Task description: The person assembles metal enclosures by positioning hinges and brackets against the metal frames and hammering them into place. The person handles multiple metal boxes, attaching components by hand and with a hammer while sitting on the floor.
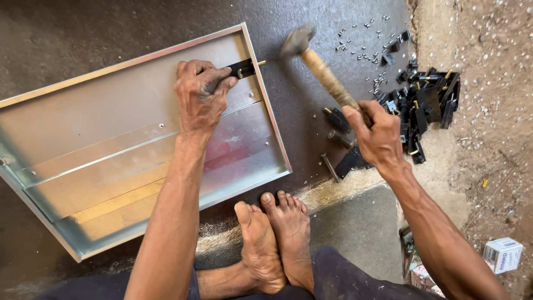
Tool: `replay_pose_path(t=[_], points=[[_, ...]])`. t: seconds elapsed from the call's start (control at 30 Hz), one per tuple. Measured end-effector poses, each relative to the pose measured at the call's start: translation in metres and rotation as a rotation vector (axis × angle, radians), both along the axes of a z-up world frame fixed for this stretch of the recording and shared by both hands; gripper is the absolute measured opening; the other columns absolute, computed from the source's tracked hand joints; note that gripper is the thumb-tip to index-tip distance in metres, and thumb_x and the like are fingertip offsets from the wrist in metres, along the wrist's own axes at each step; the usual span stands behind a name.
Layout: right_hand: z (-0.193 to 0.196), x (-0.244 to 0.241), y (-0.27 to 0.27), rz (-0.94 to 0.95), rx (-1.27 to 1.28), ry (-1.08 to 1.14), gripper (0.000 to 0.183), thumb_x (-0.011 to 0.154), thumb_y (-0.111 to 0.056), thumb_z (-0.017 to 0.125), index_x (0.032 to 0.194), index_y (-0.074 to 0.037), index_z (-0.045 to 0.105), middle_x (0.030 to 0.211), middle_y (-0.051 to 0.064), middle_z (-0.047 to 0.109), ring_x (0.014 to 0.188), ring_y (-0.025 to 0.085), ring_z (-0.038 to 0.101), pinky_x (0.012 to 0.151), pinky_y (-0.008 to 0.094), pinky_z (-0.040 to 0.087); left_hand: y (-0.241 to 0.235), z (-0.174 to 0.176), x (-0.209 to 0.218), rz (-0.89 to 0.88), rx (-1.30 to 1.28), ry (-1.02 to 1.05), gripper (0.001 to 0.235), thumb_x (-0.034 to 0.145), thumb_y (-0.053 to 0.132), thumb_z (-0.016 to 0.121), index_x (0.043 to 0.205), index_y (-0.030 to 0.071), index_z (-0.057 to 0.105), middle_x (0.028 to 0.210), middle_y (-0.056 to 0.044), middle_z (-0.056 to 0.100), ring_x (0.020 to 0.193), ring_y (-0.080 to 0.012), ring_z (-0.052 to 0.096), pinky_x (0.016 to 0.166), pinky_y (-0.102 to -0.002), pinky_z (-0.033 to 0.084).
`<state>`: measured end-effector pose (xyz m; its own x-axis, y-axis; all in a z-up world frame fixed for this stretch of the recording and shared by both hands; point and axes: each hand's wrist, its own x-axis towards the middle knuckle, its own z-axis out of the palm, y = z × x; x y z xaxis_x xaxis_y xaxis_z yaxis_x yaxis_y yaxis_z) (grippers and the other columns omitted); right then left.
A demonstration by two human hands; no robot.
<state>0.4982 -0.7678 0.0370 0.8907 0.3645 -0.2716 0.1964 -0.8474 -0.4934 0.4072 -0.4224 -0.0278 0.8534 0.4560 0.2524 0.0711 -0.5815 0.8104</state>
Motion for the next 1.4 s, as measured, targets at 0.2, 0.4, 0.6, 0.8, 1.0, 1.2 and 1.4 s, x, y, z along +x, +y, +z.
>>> replay_pose_path(t=[0.2, 0.4, 0.6, 0.8, 1.0, 1.2, 1.4], points=[[-0.021, -0.04, 0.026, 0.086, 0.307, 0.256, 0.042, 0.104, -0.047, 0.049, 0.096, -0.007, 0.057, 0.064, -0.004, 0.053, 0.046, 0.007, 0.048, 0.034, 0.026, 0.041, -0.003, -0.008, 0.005, -0.006, 0.052, 0.075, 0.014, 0.082, 0.01, 0.089, 0.09, 0.008, 0.078, 0.095, -0.007, 0.065, 0.094, -0.0258, 0.056, 0.078, -0.037, 0.053], [-0.037, -0.05, 0.043, 0.129, 0.32, 0.204, 0.053, 0.107, -0.052, 0.045, 0.08, -0.007, 0.051, 0.056, -0.002, 0.045, 0.045, 0.009, 0.041, 0.038, 0.03, 0.035, -0.005, -0.003, 0.008, 0.017, 0.081, 0.063, 0.014, 0.079, 0.008, 0.087, 0.081, 0.004, 0.073, 0.092, -0.01, 0.063, 0.093, -0.0298, 0.055, 0.085, -0.044, 0.047], [-0.013, -0.038, 0.061, 0.196, 0.29, 0.066, 0.052, 0.109, -0.049, 0.045, 0.086, -0.003, 0.054, 0.054, 0.001, 0.042, 0.045, 0.01, 0.041, 0.043, 0.035, 0.035, -0.006, -0.002, 0.012, 0.033, 0.1, 0.099, 0.013, 0.078, 0.007, 0.086, 0.081, 0.006, 0.074, 0.091, -0.008, 0.064, 0.093, -0.0294, 0.056, 0.085, -0.044, 0.046], [-0.022, -0.035, 0.068, 0.187, 0.25, 0.128, 0.051, 0.109, -0.047, 0.046, 0.082, -0.004, 0.054, 0.054, 0.002, 0.043, 0.046, 0.011, 0.04, 0.042, 0.032, 0.032, -0.005, 0.0, 0.01, 0.0, 0.106, 0.083, 0.012, 0.079, 0.006, 0.085, 0.083, 0.006, 0.074, 0.094, -0.009, 0.065, 0.095, -0.0301, 0.056, 0.087, -0.044, 0.046], [0.004, -0.036, 0.035, -0.038, 0.541, 0.172, 0.053, 0.11, -0.048, 0.048, 0.077, -0.006, 0.049, 0.06, -0.002, 0.045, 0.051, 0.007, 0.04, 0.044, 0.026, 0.033, -0.019, 0.024, -0.011, 0.005, 0.4, -0.052, 0.045, 0.08, 0.008, 0.077, 0.125, 0.001, 0.069, 0.119, -0.017, 0.064, 0.109, -0.0355, 0.057, 0.093, -0.048, 0.045], [0.0, -0.029, -0.022, -0.096, 0.455, 0.082, 0.052, 0.11, -0.049, 0.046, 0.076, -0.01, 0.05, 0.058, -0.006, 0.045, 0.047, 0.004, 0.041, 0.04, 0.024, 0.035, -0.197, 0.005, -0.035, -0.895, 0.613, 0.093, 0.025, 0.085, 0.013, 0.061, 0.108, 0.009, 0.068, 0.121, -0.013, 0.064, 0.115, -0.0316, 0.058, 0.102, -0.047, 0.047], [-0.01, -0.042, -0.054, -0.171, 0.431, 0.154, 0.049, 0.107, -0.054, 0.044, 0.078, -0.015, 0.051, 0.058, -0.004, 0.046, 0.043, 0.007, 0.039, 0.035, 0.026, 0.033, -0.178, 0.022, -0.023, -0.726, 0.366, 0.068, 0.025, 0.085, 0.004, 0.064, 0.108, 0.014, 0.067, 0.121, -0.005, 0.067, 0.116, -0.0261, 0.059, 0.098, -0.046, 0.051]])
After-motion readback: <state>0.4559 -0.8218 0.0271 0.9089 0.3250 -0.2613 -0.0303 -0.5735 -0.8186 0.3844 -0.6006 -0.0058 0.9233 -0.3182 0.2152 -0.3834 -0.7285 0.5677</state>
